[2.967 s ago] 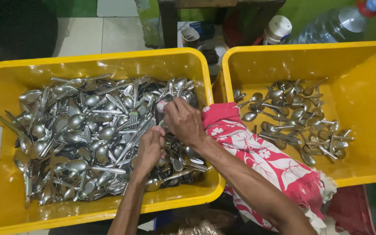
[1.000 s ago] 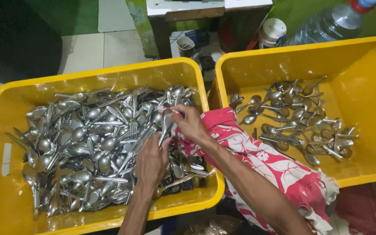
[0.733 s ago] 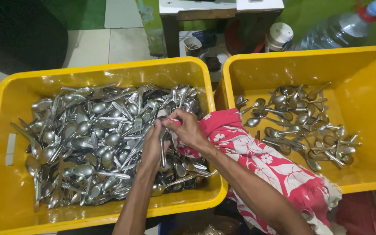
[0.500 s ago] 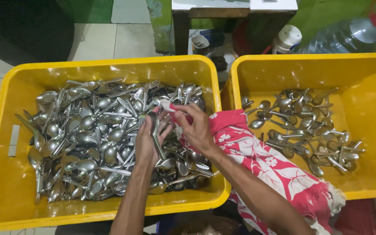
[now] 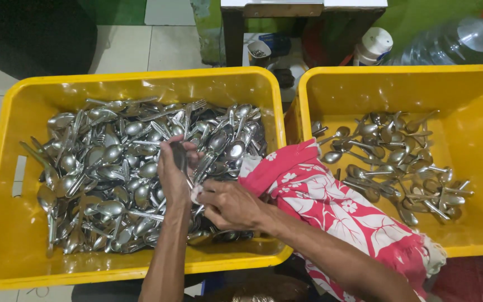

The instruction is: Wiping and drying metal spoons and forks one by one with a cloth and moving them between crates.

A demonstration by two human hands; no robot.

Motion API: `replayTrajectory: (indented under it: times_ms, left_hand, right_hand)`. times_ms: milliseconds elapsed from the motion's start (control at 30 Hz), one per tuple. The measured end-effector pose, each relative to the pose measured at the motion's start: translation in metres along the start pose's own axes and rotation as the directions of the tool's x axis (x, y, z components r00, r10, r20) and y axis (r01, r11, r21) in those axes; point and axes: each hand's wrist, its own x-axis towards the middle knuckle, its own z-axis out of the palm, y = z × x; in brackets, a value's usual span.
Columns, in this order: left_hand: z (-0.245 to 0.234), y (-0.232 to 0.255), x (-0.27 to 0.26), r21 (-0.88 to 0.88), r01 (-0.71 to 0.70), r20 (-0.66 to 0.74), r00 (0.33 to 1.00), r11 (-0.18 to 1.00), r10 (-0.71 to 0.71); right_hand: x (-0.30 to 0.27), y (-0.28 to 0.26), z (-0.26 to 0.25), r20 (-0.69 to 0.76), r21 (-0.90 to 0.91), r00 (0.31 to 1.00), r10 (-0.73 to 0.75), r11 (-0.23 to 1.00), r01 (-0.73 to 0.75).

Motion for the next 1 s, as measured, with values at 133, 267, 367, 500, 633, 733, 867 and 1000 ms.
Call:
replayTrajectory:
  times_ms: [133, 267, 367, 500, 633, 733, 867, 1000]
  left_hand:
    - [0.008, 0.018, -0.01, -0.001, 0.036, 0.08, 0.996, 0.999, -0.036]
    - [0.034, 0.028, -0.038, 0.103, 0.037, 0.245, 0.968, 0.994, -0.062]
    - [0.029, 0.009, -0.037, 0.242, 0.025, 0.28, 0.955, 0.97, -0.094]
    - [0.029, 0.009, -0.044, 0.137, 0.095, 0.137, 0.984, 0.986, -0.114]
    - [0.009, 0.0, -0.028, 0.087, 0.22, 0.065, 0.972, 0.972, -0.226]
    - [0.006, -0.012, -0.02, -0.288, 0.226, 0.048, 0.974, 0.93, -0.222]
    - [0.003, -0.022, -0.013, -0.201, 0.228, 0.034, 0.974, 0.953, -0.226]
    - [0.021, 0.004, -0.032, -0.076, 0.224, 0.23, 0.952, 0.972, -0.201]
  right_hand:
    - [0.011, 0.004, -0.018, -0.182, 0.142, 0.981, 0.07, 0.989, -0.045]
    - [0.018, 0.029, -0.008, -0.294, -0.198, 0.951, -0.095, 0.98, 0.037]
    - [0.025, 0.042, 0.004, -0.367, -0.455, 0.922, -0.122, 0.888, -0.063]
    - [0.034, 0.034, -0.008, -0.496, -0.283, 0.868, 0.003, 0.945, -0.165]
    - [0.032, 0.03, -0.022, -0.566, 0.264, 0.721, 0.399, 0.917, -0.301]
    - [0.023, 0.02, -0.017, -0.492, 0.27, 0.78, 0.387, 0.919, -0.286]
    - [0.02, 0.009, 0.014, -0.382, -0.009, 0.921, 0.082, 0.996, -0.092]
    - [0.019, 0.026, 0.017, -0.425, -0.077, 0.905, -0.006, 0.997, -0.029]
